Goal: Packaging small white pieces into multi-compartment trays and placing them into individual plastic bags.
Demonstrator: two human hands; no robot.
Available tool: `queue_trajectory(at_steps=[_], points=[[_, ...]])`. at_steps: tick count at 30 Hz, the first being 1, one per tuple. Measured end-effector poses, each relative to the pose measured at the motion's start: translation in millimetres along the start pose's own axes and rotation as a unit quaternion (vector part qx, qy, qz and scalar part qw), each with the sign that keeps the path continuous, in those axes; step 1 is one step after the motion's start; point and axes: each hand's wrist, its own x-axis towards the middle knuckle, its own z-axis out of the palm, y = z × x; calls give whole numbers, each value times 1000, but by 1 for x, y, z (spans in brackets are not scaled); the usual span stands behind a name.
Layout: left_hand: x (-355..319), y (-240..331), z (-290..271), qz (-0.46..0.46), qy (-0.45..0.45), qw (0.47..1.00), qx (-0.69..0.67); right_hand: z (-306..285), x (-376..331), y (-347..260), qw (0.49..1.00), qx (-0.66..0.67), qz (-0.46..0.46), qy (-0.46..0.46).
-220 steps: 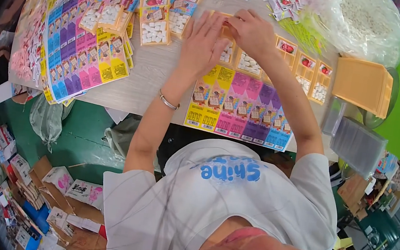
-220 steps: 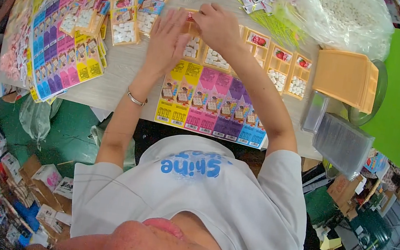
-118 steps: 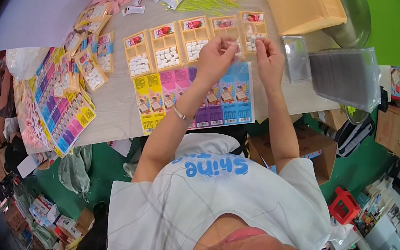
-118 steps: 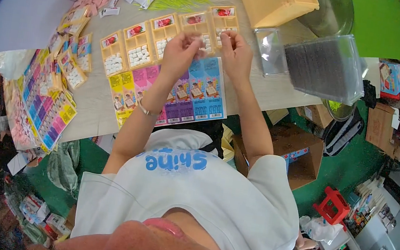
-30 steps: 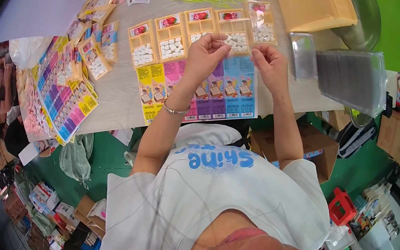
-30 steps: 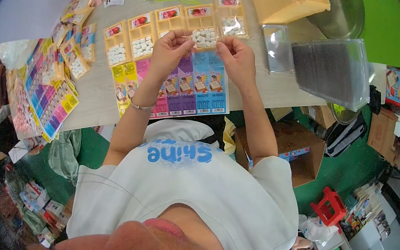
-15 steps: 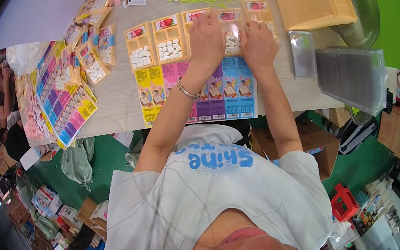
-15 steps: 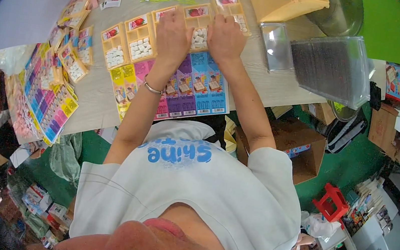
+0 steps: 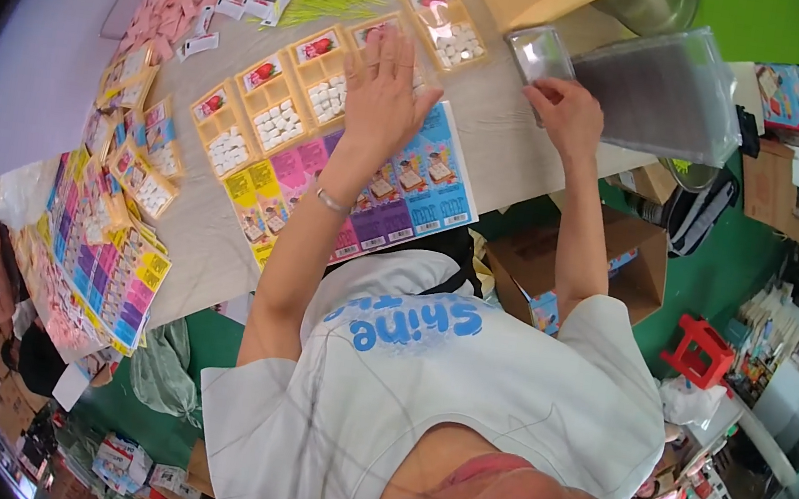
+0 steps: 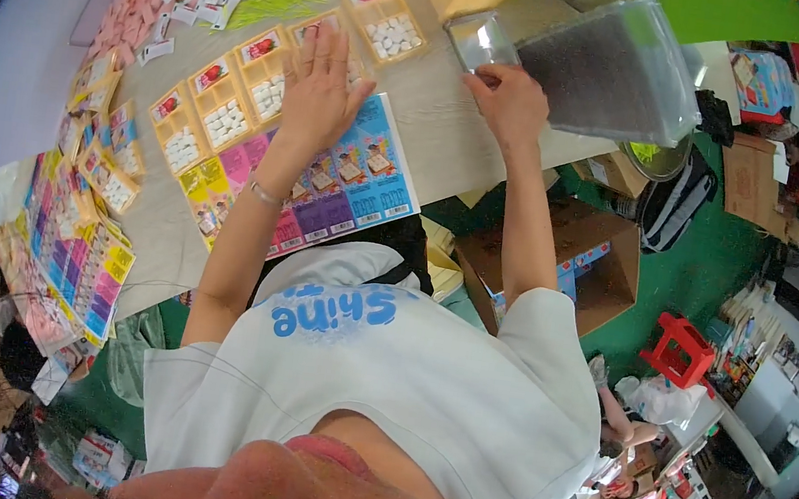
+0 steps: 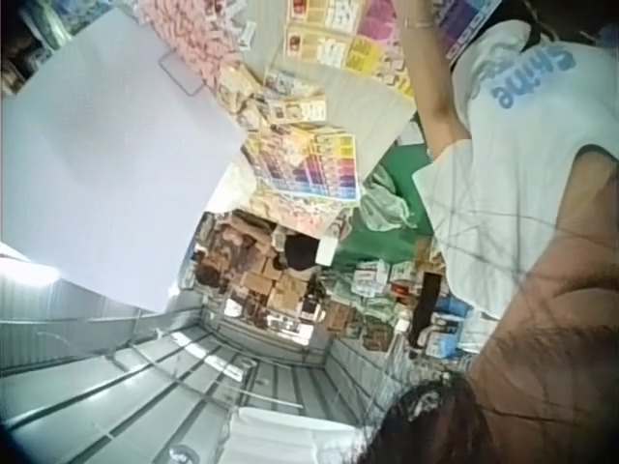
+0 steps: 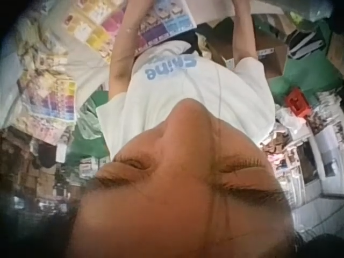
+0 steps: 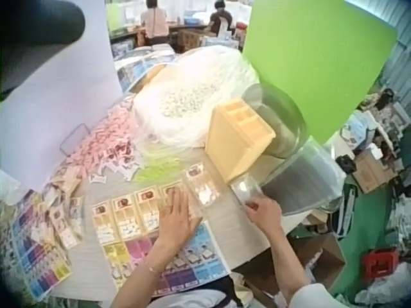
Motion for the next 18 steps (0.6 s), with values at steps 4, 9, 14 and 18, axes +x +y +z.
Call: queue_trajectory(at_steps=[4,9,14,18], points=[[-27,12,-52,-6,-1,997,-77,9,7,15,996,83,32,-15],[-67,9,-82,-53,-40,972,-224,10,17,24,982,158,76,-77],[-86,8,-86,-66,-40,954,-290,16,21,29,977,169,91,-92],[-92,9,-84,-69,-23,949,-308,18,20,31,978,164,96,-91]])
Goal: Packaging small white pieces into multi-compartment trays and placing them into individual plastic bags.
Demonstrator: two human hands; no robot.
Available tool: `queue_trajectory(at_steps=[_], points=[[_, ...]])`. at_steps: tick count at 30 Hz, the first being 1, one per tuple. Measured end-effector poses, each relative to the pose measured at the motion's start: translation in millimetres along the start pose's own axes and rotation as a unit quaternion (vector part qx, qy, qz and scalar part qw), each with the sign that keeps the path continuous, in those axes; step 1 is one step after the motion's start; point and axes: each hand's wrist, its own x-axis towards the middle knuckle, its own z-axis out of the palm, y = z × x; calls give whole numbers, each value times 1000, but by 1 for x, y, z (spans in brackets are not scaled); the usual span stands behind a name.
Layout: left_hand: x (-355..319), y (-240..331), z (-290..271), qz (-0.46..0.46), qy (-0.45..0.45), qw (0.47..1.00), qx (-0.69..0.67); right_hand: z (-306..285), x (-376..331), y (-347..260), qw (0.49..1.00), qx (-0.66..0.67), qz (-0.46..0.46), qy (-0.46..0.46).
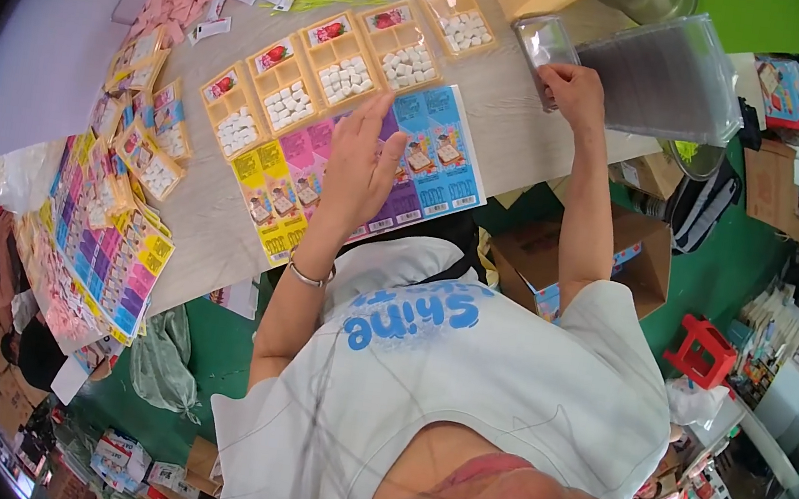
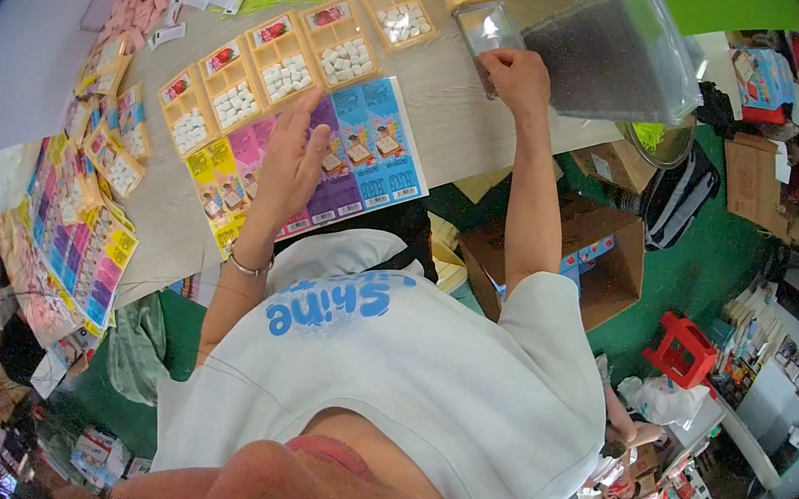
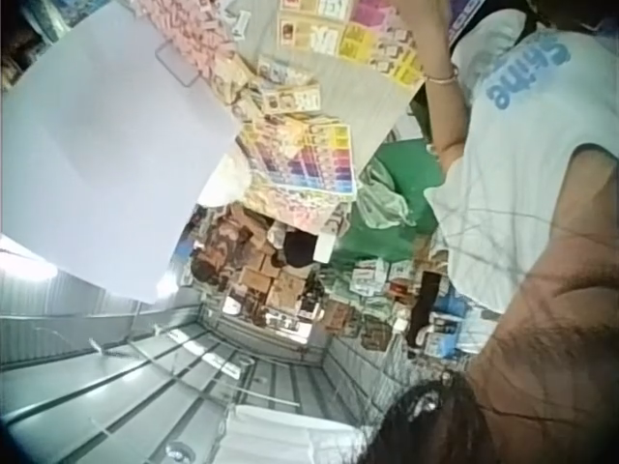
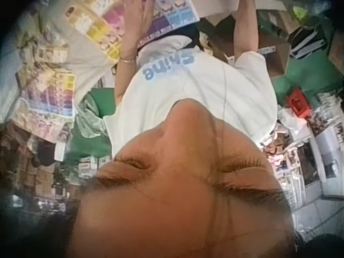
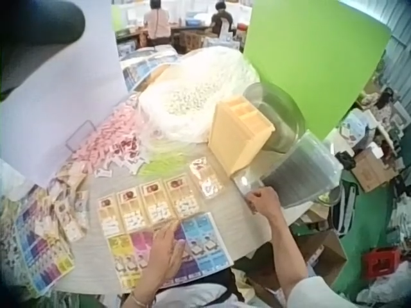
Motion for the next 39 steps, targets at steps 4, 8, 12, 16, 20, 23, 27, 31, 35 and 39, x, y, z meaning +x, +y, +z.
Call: queue_trajectory(at_steps=[4,8,12,16,20,23,27,31,35,39], points=[[0,5,-6,-5,10,1000,-12,13,-16,-7,953,-224,-165,116],[-2,0,-10,-49,30,991,-121,-6,-56,-57,916,-208,-216,265],[9,15,-5,-128,69,909,-391,16,-97,-99,945,256,-187,-74],[25,-18,-25,-229,61,874,-424,85,-105,-140,879,413,-81,-225],[56,-41,-55,-247,163,915,-276,130,-82,-169,911,344,-96,-206],[71,-54,-56,-220,175,959,-22,158,-57,-172,980,66,-186,-37],[71,-73,-34,-120,208,947,215,165,-45,-171,967,-136,-214,14],[83,-91,-10,28,142,940,310,154,-52,-168,935,-184,-283,109],[86,-93,23,-4,108,940,324,99,-60,-141,948,-100,-267,142],[88,-85,30,-43,72,934,346,22,-41,-74,967,-101,-145,186]])
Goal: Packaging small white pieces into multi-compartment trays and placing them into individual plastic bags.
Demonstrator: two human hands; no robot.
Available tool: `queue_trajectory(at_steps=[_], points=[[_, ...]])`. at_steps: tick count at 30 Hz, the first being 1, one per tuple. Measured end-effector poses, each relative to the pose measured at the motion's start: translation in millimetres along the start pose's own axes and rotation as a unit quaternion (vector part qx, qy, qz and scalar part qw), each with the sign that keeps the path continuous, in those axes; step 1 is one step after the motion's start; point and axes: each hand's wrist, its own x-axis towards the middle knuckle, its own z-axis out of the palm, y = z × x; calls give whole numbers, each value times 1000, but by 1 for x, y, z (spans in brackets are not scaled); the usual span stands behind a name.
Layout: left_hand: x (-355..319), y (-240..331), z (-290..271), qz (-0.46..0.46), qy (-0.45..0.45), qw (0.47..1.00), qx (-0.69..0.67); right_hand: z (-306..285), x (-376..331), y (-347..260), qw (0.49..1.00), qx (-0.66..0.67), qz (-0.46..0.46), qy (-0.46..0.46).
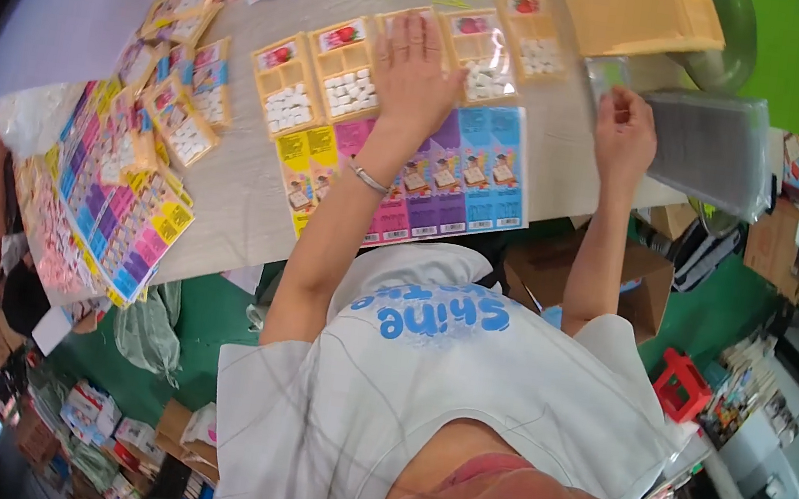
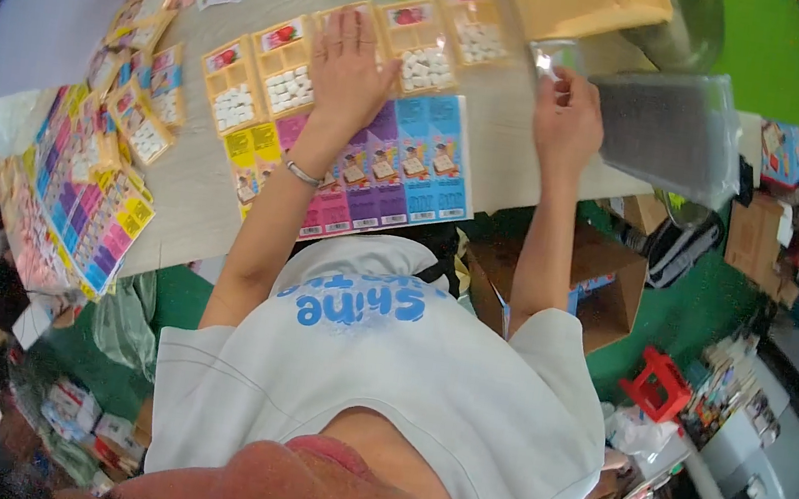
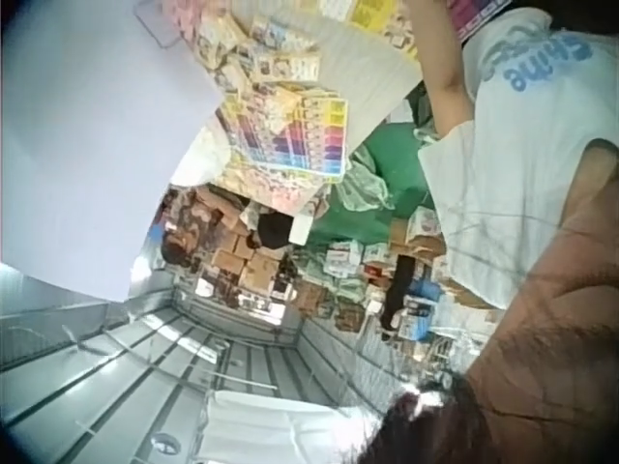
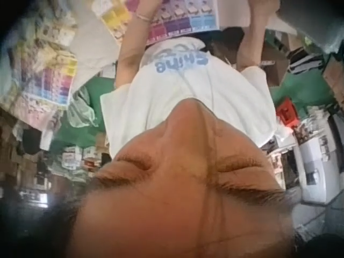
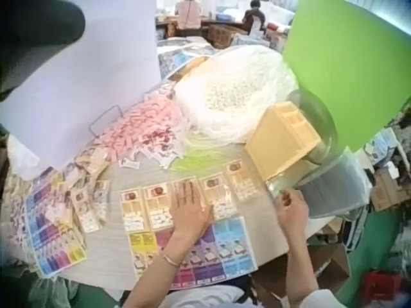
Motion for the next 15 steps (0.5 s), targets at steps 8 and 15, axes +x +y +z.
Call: queue_trajectory(at_steps=[8,15], points=[[-9,4,-34,27,16,997,-75,-13,30,84,971,43,115,-205],[-60,12,-85,32,-8,970,-242,-3,26,74,965,94,138,-203]])
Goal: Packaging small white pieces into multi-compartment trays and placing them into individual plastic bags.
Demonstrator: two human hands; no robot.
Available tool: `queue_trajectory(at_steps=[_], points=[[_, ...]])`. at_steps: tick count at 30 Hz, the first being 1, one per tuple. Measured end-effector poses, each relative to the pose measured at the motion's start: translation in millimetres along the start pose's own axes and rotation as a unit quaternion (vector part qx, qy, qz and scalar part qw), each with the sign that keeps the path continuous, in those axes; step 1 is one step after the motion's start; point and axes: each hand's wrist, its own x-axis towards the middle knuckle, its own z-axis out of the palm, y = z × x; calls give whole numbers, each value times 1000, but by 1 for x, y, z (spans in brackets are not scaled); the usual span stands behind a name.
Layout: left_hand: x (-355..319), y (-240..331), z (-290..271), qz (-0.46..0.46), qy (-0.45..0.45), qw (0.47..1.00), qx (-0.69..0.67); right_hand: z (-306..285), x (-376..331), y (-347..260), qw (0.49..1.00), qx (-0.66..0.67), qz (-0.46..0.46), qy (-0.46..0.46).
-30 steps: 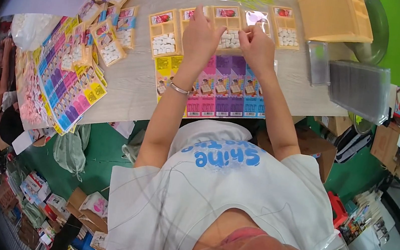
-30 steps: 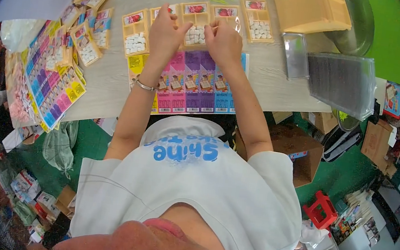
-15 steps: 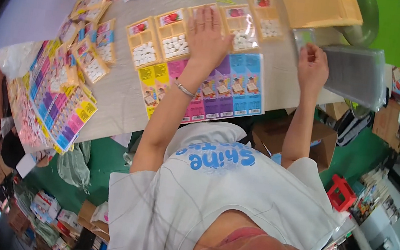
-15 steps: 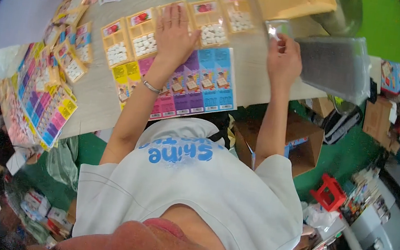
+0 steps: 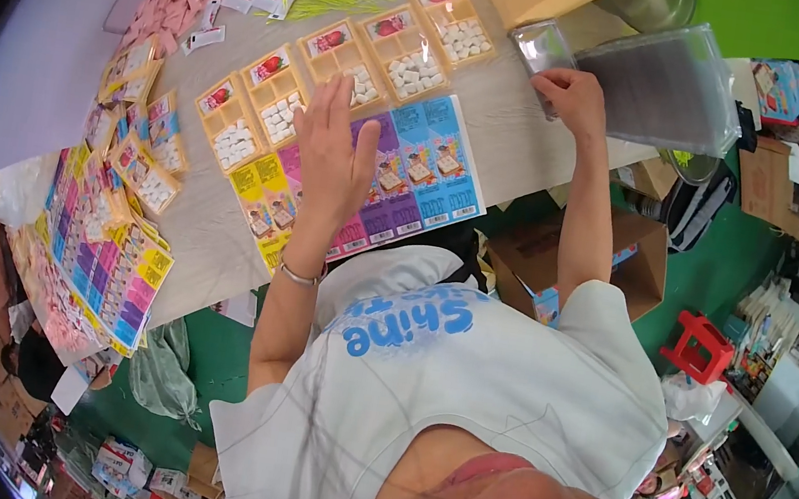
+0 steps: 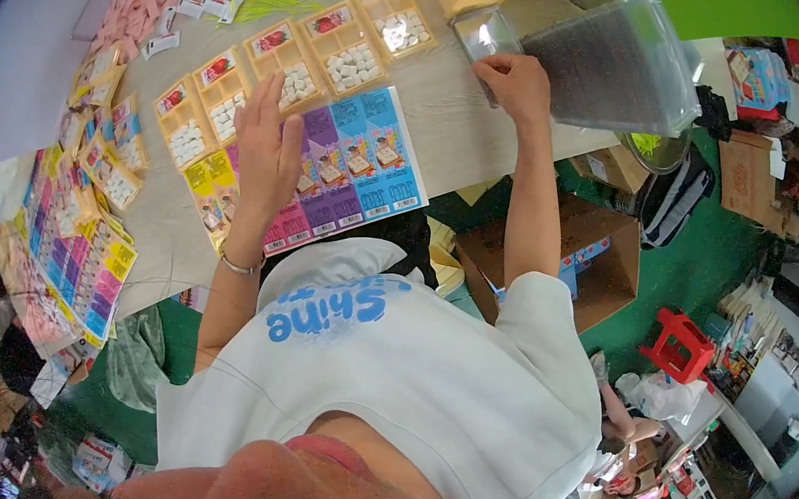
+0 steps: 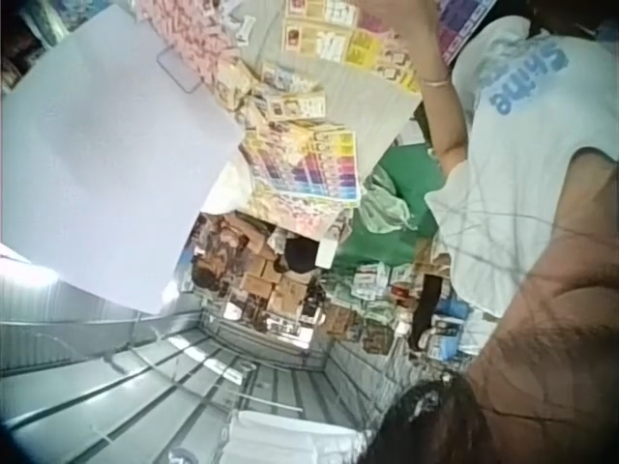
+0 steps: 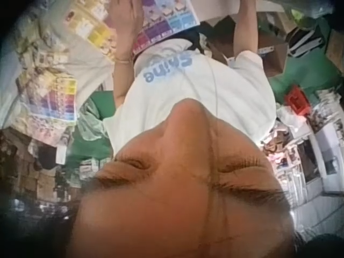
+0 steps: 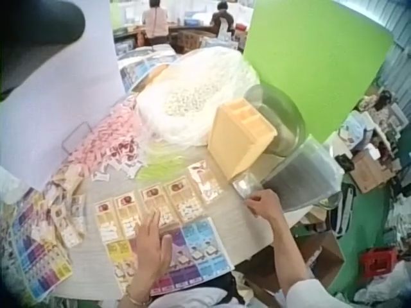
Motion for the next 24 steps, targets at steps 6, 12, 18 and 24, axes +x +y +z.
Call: queue_trajectory(at_steps=[6,12,18,24], points=[[-25,6,-9,-33,-13,995,-96,2,10,17,995,91,36,-34],[-33,3,-9,-45,-5,991,-127,-1,0,2,982,176,44,-43],[-38,-6,-12,-64,-53,981,-178,23,-22,-9,928,-214,-207,222],[-26,10,3,-92,42,866,-491,50,-100,-102,941,262,-212,-39]])
